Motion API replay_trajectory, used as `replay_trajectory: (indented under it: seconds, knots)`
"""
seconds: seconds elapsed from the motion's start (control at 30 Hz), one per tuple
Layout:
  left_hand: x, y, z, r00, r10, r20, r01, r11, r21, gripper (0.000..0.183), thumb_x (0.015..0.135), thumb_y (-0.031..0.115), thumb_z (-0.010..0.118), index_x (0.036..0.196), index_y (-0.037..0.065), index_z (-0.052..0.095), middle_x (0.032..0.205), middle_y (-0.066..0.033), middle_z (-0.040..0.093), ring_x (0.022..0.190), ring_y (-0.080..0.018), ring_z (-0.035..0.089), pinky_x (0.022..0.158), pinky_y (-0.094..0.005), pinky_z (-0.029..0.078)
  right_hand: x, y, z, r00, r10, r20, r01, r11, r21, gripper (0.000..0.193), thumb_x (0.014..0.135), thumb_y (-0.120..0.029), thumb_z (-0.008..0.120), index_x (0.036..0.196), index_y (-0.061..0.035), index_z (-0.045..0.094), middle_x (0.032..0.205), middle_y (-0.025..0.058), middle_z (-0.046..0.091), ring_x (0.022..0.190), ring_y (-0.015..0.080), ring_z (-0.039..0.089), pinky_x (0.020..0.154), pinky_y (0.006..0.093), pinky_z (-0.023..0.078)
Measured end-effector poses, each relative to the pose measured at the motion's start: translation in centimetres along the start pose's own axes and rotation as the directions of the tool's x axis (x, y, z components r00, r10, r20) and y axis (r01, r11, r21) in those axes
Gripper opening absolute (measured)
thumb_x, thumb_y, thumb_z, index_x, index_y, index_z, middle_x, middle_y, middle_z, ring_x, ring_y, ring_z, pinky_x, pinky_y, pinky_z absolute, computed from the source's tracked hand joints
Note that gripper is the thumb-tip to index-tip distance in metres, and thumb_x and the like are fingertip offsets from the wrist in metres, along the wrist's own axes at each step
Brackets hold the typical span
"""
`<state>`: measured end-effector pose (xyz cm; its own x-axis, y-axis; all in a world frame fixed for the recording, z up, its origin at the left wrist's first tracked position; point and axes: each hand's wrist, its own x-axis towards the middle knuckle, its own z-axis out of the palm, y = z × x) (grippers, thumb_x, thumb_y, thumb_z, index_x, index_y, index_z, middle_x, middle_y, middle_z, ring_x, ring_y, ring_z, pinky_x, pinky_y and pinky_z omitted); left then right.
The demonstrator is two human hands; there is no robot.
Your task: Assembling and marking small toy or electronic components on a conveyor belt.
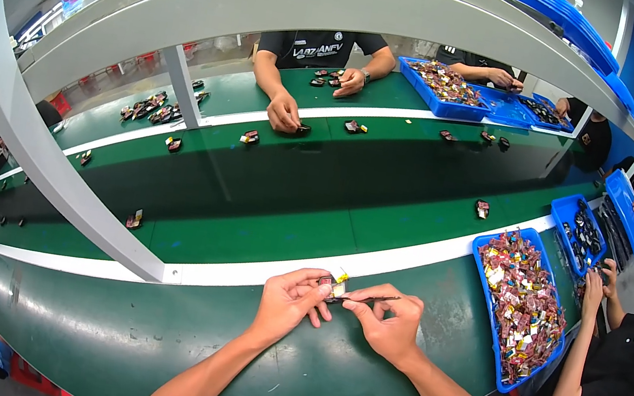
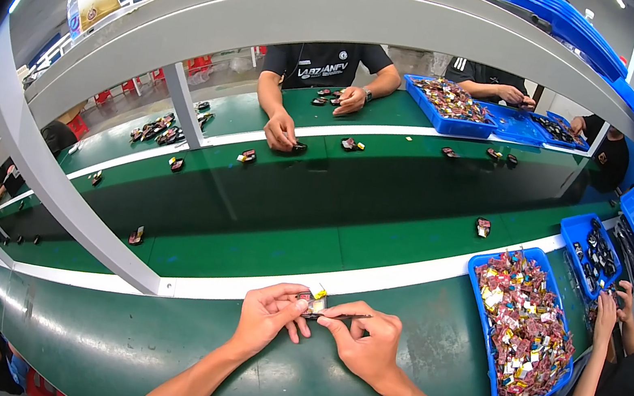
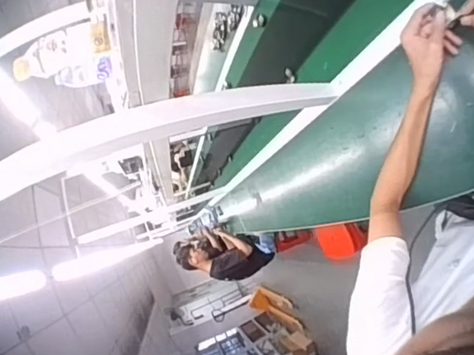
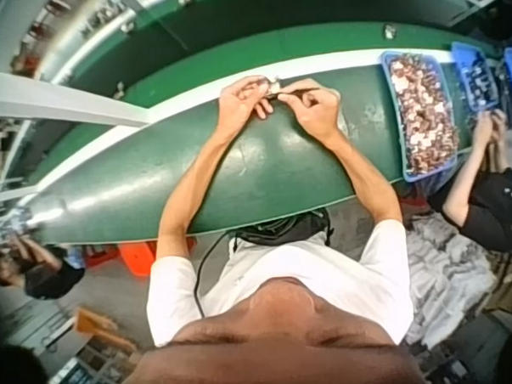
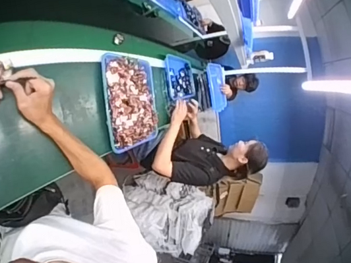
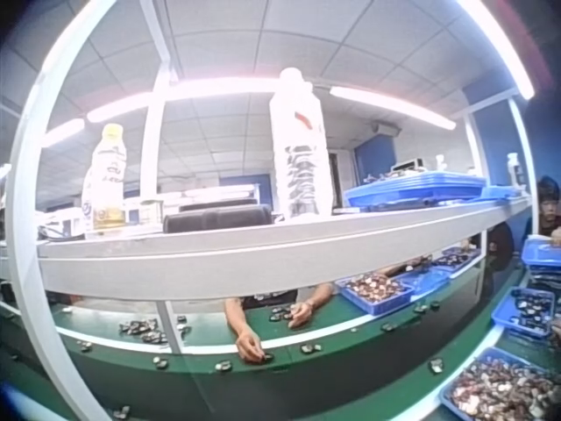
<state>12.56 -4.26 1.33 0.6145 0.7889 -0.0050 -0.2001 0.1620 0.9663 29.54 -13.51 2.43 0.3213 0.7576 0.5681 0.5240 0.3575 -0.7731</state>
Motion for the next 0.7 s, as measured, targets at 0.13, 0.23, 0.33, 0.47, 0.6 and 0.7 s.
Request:
replay_trajectory:
  seconds: [0.13,0.23,0.33,0.47,0.6,0.7]
  knots:
    - [-0.03,-0.10,-0.05,1.000,0.005,-0.001,-0.005,1.000,0.025,0.030,0.097,0.007,0.066,0.120,-0.011,0.061,0.083,-0.0145,0.071,0.065,-0.0180,0.070,0.051,-0.0267,0.055,-0.15,0.10,-0.09,0.998,-0.050,0.041,0.051,0.998,-0.024,0.008,0.074,0.003,0.081,0.077,-0.0019,0.074,0.085,0.0056,0.078,0.043,0.0034,0.046,0.043,0.0205,0.035]
    - [-0.06,0.07,0.38,1.000,-0.001,-0.025,0.002,0.999,0.035,0.029,0.096,0.006,0.066,0.119,-0.011,0.061,0.082,-0.0145,0.070,0.064,-0.0171,0.069,0.051,-0.0266,0.055,-0.22,0.18,-0.05,0.995,-0.094,0.040,0.095,0.994,-0.049,0.010,0.074,0.003,0.080,0.077,-0.0033,0.074,0.085,0.0050,0.078,0.042,0.0044,0.045,0.042,0.0211,0.035]
    - [0.00,0.08,0.53,0.999,-0.016,-0.047,0.019,0.998,0.052,0.028,0.096,0.006,0.066,0.118,-0.011,0.061,0.080,-0.0143,0.070,0.063,-0.0165,0.068,0.051,-0.0264,0.055,-0.12,0.05,0.03,0.990,-0.133,0.041,0.135,0.990,-0.047,0.011,0.073,0.003,0.080,0.077,-0.0043,0.073,0.085,0.0047,0.078,0.042,0.0049,0.046,0.042,0.0216,0.035]
    - [0.01,0.09,0.59,0.998,-0.021,-0.059,0.023,0.999,0.049,0.028,0.096,0.006,0.066,0.117,-0.011,0.061,0.078,-0.0139,0.070,0.062,-0.0159,0.068,0.051,-0.0264,0.055,-0.07,-0.06,0.13,0.986,-0.161,0.037,0.163,0.985,-0.056,0.013,0.073,0.002,0.081,0.079,-0.0070,0.073,0.081,0.0020,0.077,0.041,0.0069,0.047,0.044,0.0235,0.036]
    - [-0.06,0.03,0.66,0.998,-0.015,-0.062,0.019,0.998,0.068,0.027,0.096,0.007,0.066,0.116,-0.011,0.062,0.077,-0.0130,0.070,0.062,-0.0153,0.068,0.051,-0.0262,0.054,-0.05,-0.01,0.17,0.979,-0.201,0.044,0.204,0.976,-0.078,0.013,0.071,0.002,0.081,0.077,-0.0073,0.074,0.084,0.0034,0.078,0.040,0.0063,0.044,0.045,0.0230,0.036]
    - [-0.04,0.17,0.68,0.998,-0.021,-0.059,0.026,0.997,0.078,0.027,0.096,0.007,0.067,0.116,-0.011,0.062,0.077,-0.0125,0.070,0.062,-0.0148,0.068,0.051,-0.0258,0.054,-0.07,-0.13,0.14,0.976,-0.212,0.051,0.216,0.972,-0.089,0.012,0.072,0.001,0.081,0.077,-0.0079,0.074,0.084,0.0028,0.078,0.040,0.0065,0.044,0.046,0.0233,0.035]
